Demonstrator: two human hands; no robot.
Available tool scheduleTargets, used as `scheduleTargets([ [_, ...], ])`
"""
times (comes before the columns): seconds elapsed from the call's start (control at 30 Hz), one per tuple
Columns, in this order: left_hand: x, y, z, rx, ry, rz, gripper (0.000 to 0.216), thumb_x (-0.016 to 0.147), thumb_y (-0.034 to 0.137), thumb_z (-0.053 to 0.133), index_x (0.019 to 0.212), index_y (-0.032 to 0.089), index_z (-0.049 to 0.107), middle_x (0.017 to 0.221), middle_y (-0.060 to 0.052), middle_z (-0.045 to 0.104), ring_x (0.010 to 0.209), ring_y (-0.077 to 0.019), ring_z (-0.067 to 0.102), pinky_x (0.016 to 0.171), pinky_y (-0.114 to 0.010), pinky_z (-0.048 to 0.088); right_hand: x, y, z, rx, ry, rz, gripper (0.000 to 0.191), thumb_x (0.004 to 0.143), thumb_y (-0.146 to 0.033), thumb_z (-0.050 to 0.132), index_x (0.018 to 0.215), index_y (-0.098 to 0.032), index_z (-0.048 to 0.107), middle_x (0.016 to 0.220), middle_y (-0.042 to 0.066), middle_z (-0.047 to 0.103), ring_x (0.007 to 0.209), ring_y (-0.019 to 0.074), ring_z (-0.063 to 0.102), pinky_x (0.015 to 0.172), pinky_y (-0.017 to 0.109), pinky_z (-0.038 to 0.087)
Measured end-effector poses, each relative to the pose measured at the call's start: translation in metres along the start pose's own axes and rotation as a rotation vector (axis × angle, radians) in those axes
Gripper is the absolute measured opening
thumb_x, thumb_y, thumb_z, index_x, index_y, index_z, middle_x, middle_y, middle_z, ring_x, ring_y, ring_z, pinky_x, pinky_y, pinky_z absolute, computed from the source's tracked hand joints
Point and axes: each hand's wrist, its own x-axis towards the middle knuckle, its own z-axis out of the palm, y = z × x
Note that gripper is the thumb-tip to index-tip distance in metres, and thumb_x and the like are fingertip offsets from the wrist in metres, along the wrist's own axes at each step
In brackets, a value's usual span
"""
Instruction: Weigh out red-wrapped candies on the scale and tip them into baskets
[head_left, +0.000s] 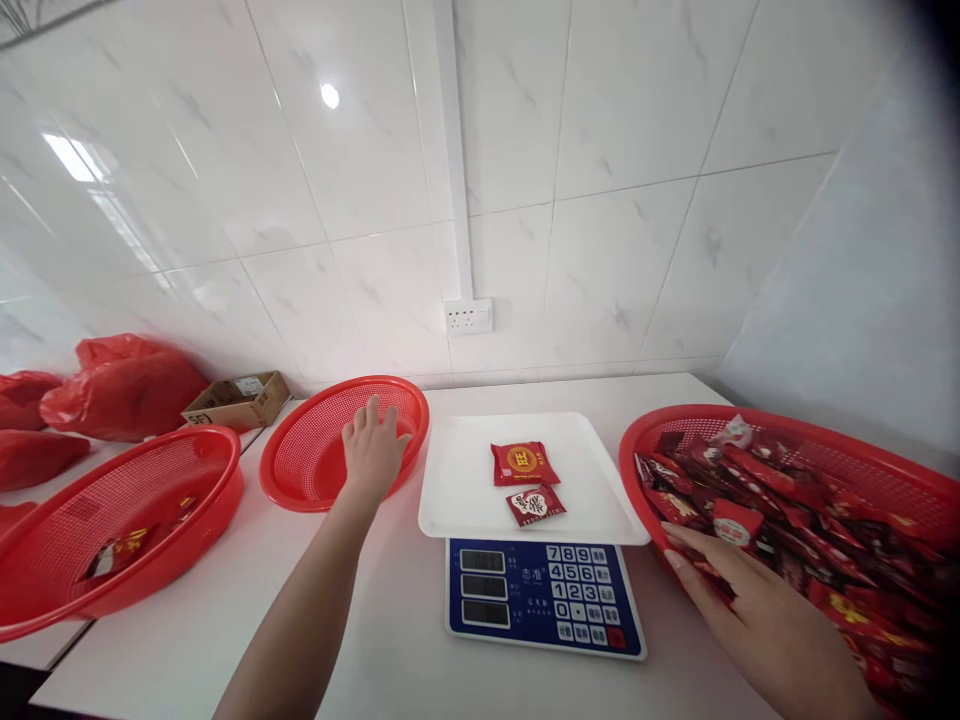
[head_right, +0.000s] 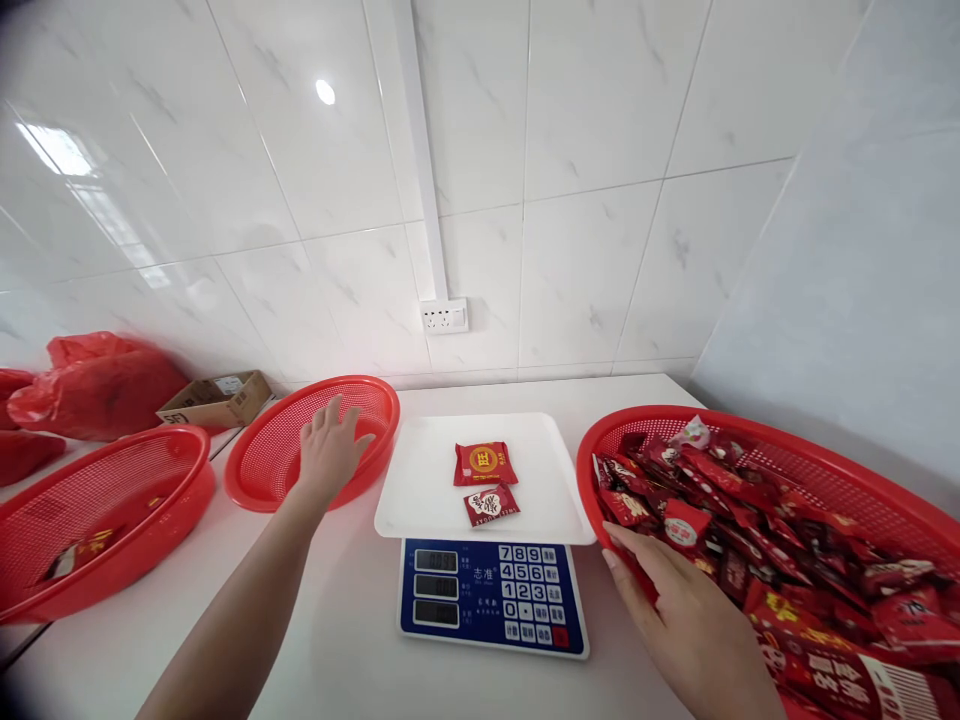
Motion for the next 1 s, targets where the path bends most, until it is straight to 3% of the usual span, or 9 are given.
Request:
scheduleTargets([
  [0.07,-0.009,0.019,0.009,-0.04,-0.057,0.139,0.02,0.089,0.027,0.053,0.106,0.019,0.059,0.124,-0.013,0.056,0.12,-0.0327,0.045,0.097,-0.049,0.036,0.001,-0.002,-0.002,0.006,-0.001,0.002,0.046,0.088,-0.056,0.039,0.107,-0.025,0.067,0.108,0.008,0.071,0.097,0.0298,0.067,0.076,0.042,0.057],
  [0.17,-0.032,0.062,0.025,-0.127,-0.205,0.365,0.019,0.088,0.04,0.055,0.096,0.024,0.064,0.102,-0.001,0.067,0.1,-0.0192,0.058,0.088,-0.031,0.045,0.001,-0.006,-0.005,0.023,-0.003,0.007,0.047,0.088,-0.056,0.038,0.105,-0.024,0.068,0.106,0.008,0.072,0.094,0.029,0.069,0.076,0.042,0.057],
  [0.27,-0.05,0.097,0.037,-0.164,-0.387,0.603,0.027,0.086,0.044,0.057,0.103,0.023,0.062,0.103,-0.002,0.067,0.097,-0.0205,0.06,0.083,-0.031,0.048,0.001,-0.007,-0.006,0.029,0.002,0.011,0.048,0.088,-0.056,0.037,0.104,-0.024,0.068,0.104,0.008,0.073,0.091,0.0283,0.069,0.075,0.042,0.057],
  [0.33,-0.054,0.109,0.043,-0.14,-0.455,0.664,0.029,0.087,0.04,0.057,0.108,0.021,0.061,0.108,-0.006,0.065,0.099,-0.0238,0.06,0.08,-0.034,0.049,0.001,-0.006,-0.006,0.029,0.006,0.001,0.047,0.088,-0.056,0.038,0.104,-0.024,0.068,0.104,0.008,0.073,0.09,0.0278,0.07,0.076,0.042,0.057],
  [0.53,-0.046,0.1,0.052,-0.063,-0.407,0.577,0.022,0.085,0.013,0.048,0.102,0.019,0.061,0.096,-0.007,0.068,0.09,-0.023,0.064,0.071,-0.031,0.05,0.001,-0.005,-0.006,0.023,-0.006,0.0,0.045,0.087,-0.056,0.039,0.106,-0.026,0.067,0.104,0.006,0.073,0.09,0.0278,0.07,0.073,0.041,0.058],
  [0.63,-0.037,0.073,0.035,-0.045,-0.286,0.455,0.029,0.085,0.009,0.043,0.106,0.022,0.059,0.098,-0.006,0.068,0.089,-0.0219,0.063,0.073,-0.031,0.049,0.001,-0.006,-0.006,0.027,-0.001,-0.001,0.046,0.088,-0.056,0.038,0.106,-0.026,0.067,0.104,0.007,0.073,0.092,0.0283,0.069,0.071,0.04,0.058],
  [0.8,-0.018,0.029,0.002,-0.026,-0.056,0.209,0.036,0.089,0.007,0.032,0.111,0.018,0.058,0.117,-0.013,0.061,0.114,-0.0292,0.05,0.095,-0.046,0.039,0.0,-0.003,-0.004,-0.002,-0.003,-0.008,0.047,0.088,-0.057,0.037,0.107,-0.025,0.067,0.109,0.008,0.071,0.096,0.0299,0.068,0.075,0.043,0.058],
  [0.9,-0.016,0.035,0.011,-0.07,-0.13,0.255,0.026,0.091,0.021,0.042,0.113,0.02,0.058,0.116,-0.009,0.063,0.112,-0.0257,0.052,0.094,-0.04,0.042,0.0,0.001,-0.001,-0.02,-0.003,-0.025,0.048,0.088,-0.057,0.037,0.106,-0.024,0.067,0.109,0.009,0.071,0.096,0.0306,0.068,0.074,0.043,0.057],
  [1.0,-0.018,0.06,0.037,-0.11,-0.272,0.318,0.025,0.091,0.033,0.046,0.11,0.022,0.058,0.106,-0.006,0.068,0.102,-0.0226,0.058,0.082,-0.034,0.048,0.0,0.005,0.004,-0.041,0.017,-0.04,0.046,0.088,-0.056,0.038,0.105,-0.025,0.067,0.11,0.009,0.071,0.096,0.031,0.068,0.074,0.043,0.057],
])
